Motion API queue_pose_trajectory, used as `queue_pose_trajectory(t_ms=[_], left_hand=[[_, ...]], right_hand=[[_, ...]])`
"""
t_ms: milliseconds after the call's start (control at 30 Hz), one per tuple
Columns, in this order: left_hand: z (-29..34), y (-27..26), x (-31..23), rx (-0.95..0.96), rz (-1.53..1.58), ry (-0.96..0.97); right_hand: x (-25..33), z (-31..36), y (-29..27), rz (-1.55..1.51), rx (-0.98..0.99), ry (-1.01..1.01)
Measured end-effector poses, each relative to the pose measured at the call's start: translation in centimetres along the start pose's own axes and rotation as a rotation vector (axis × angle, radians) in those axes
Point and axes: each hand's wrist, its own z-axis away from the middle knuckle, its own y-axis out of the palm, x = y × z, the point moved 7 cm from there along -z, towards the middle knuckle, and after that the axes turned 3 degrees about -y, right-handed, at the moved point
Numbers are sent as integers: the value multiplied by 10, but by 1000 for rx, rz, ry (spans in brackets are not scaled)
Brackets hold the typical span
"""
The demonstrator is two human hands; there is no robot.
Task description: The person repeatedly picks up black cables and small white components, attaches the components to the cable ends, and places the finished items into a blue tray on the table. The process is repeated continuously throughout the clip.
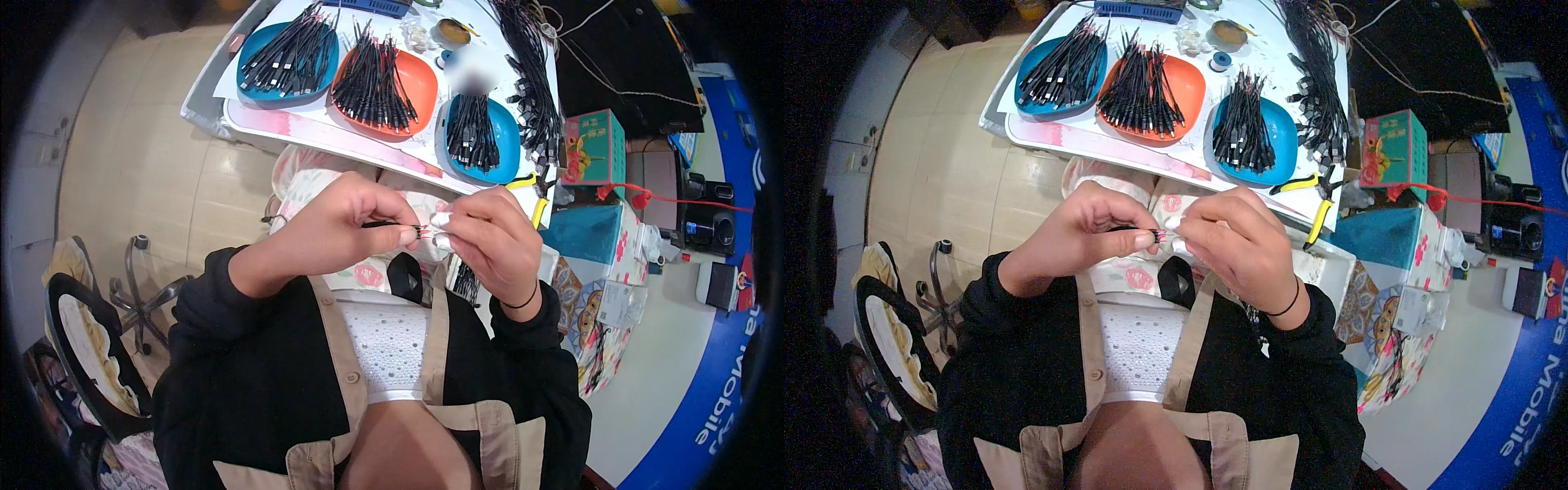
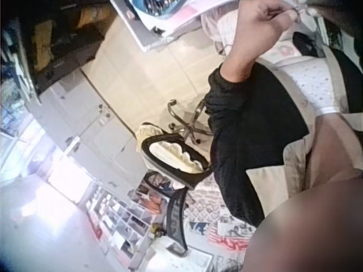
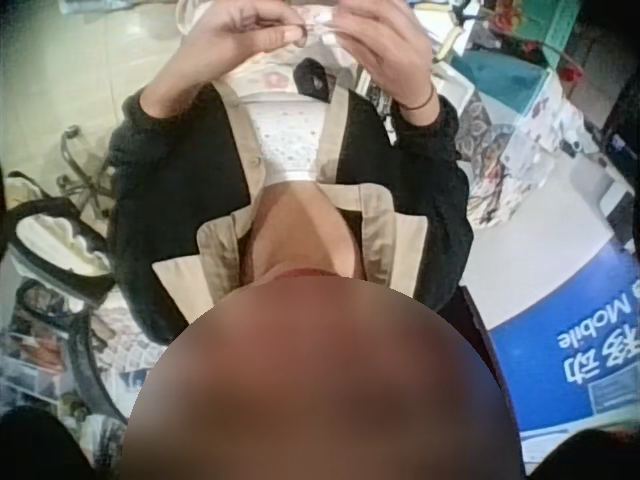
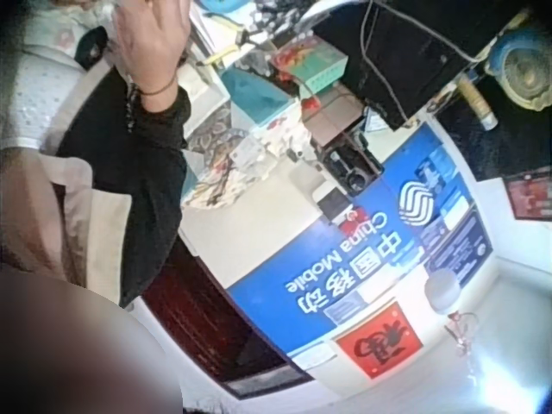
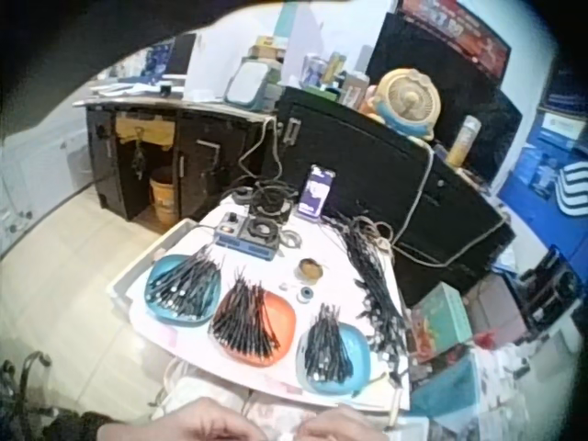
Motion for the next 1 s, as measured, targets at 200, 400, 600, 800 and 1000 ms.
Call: queue_pose_trajectory(t_ms=[200,400,600,800,1000], left_hand=[[-1,1,-1,-12,-24,19],[10,19,-29,-213,-906,517],[16,28,-26,-231,-1256,774],[9,4,-19,-241,-694,576],[14,6,-18,-268,-649,567]], right_hand=[[5,-5,-1,0,-11,-68],[-29,12,17,-441,24,337],[-49,52,62,-1415,16,1046],[-9,17,5,71,-119,112],[1,5,12,147,-55,-25]])
